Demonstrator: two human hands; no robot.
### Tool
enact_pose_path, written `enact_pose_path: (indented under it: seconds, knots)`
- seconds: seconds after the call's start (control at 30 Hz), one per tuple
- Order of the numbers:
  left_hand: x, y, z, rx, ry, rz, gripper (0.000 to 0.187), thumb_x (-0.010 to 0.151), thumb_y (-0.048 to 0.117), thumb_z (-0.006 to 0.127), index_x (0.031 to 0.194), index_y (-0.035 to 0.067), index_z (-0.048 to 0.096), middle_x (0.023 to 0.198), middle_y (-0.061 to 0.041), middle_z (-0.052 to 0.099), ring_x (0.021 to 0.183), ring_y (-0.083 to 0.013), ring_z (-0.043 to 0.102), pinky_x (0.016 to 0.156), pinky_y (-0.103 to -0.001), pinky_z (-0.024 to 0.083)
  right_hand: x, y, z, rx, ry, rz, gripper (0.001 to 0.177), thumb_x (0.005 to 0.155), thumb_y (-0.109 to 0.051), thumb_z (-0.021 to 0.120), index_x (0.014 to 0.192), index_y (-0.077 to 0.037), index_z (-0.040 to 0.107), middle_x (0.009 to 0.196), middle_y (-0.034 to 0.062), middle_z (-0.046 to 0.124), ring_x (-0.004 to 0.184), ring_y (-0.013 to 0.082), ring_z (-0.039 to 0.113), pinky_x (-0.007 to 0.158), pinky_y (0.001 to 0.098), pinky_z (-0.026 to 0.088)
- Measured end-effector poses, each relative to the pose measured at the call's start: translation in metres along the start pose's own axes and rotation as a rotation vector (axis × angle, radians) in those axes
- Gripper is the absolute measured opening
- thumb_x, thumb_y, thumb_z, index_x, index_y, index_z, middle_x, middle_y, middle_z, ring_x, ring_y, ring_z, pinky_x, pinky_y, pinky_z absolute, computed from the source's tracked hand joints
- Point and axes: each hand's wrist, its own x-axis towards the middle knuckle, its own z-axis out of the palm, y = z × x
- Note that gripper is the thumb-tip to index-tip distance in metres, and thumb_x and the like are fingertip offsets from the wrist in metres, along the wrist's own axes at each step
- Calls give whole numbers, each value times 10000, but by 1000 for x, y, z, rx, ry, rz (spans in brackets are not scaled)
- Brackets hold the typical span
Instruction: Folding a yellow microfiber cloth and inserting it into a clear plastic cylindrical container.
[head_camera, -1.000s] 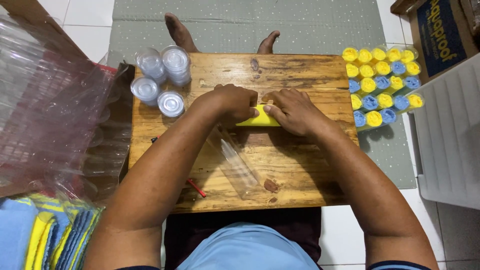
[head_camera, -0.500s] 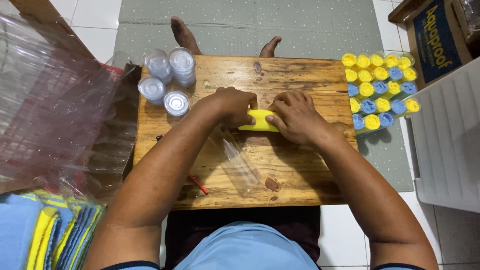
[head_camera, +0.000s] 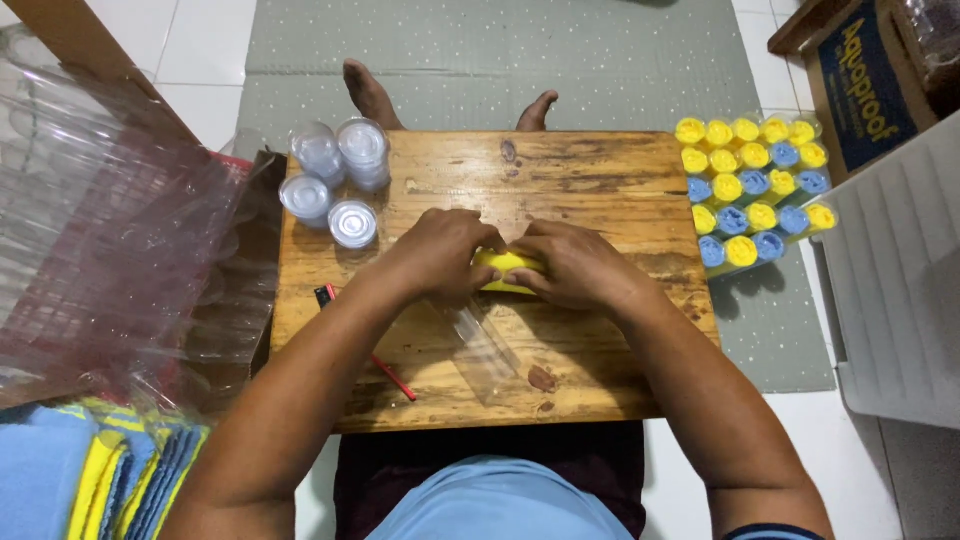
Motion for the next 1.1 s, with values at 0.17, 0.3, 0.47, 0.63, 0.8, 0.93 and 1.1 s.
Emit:
enact_pose_path:
  seconds: [0.17, 0.3, 0.47, 0.63, 0.8, 0.93, 1.1]
  knots:
    - [-63, 22, 31, 207, 380, -120, 505, 851, 589, 646, 941, 96, 706, 744, -181, 679, 764, -409, 706, 681, -522, 539, -8, 22, -9, 39, 118, 108, 302, 866, -421, 731, 1072, -202, 763, 1029, 82, 705, 989, 366, 703, 854, 490, 555]
    - [-85, 37, 51, 269, 292, -401, 800, 827, 847, 514, 838, 69, 702, 670, -200, 675, 694, -418, 730, 586, -489, 555, 2, 48, -5, -106, 395, 129, 327, 812, -450, 805, 1026, -208, 752, 917, 63, 653, 918, 321, 695, 779, 436, 557]
    - [-79, 55, 24, 4, 53, -572, 833, 779, 848, 532, 998, 52, 637, 894, -268, 732, 906, -491, 737, 752, -564, 574, 6, 61, 16, -118, 479, 144, 309, 775, -398, 821, 998, -206, 727, 873, 56, 617, 890, 318, 681, 784, 447, 560]
    - [-67, 66, 23, -174, -15, -636, 781, 732, 740, 632, 1146, 82, 559, 997, -265, 744, 1017, -504, 720, 857, -556, 564, 4, 59, 22, -79, 561, 91, 296, 767, -350, 830, 988, -188, 720, 837, 67, 586, 849, 316, 674, 771, 425, 550]
    - [-57, 65, 35, -286, -37, -596, 759, 747, 547, 617, 1398, 213, 417, 1051, -218, 744, 1078, -498, 695, 914, -582, 536, 1, 58, 23, -30, 585, 69, 286, 792, -340, 835, 994, -177, 715, 813, 81, 555, 809, 337, 654, 739, 443, 530]
    - [-55, 67, 19, -352, -34, -575, 875, 686, 533, 653, 1474, 239, 414, 1107, -212, 735, 1130, -478, 679, 956, -558, 531, 2, 68, 28, -19, 590, 91, 296, 791, -357, 829, 1005, -186, 716, 825, 75, 560, 827, 332, 658, 747, 439, 531]
    - [-53, 27, 9, -852, 337, -300, 619, 716, 176, 738, 1332, 120, 699, 892, -93, 719, 772, -224, 679, 699, -339, 580, 0, 65, 22, 58, 639, 70, 296, 788, -309, 824, 1018, -149, 731, 827, 107, 575, 819, 361, 657, 732, 456, 525]
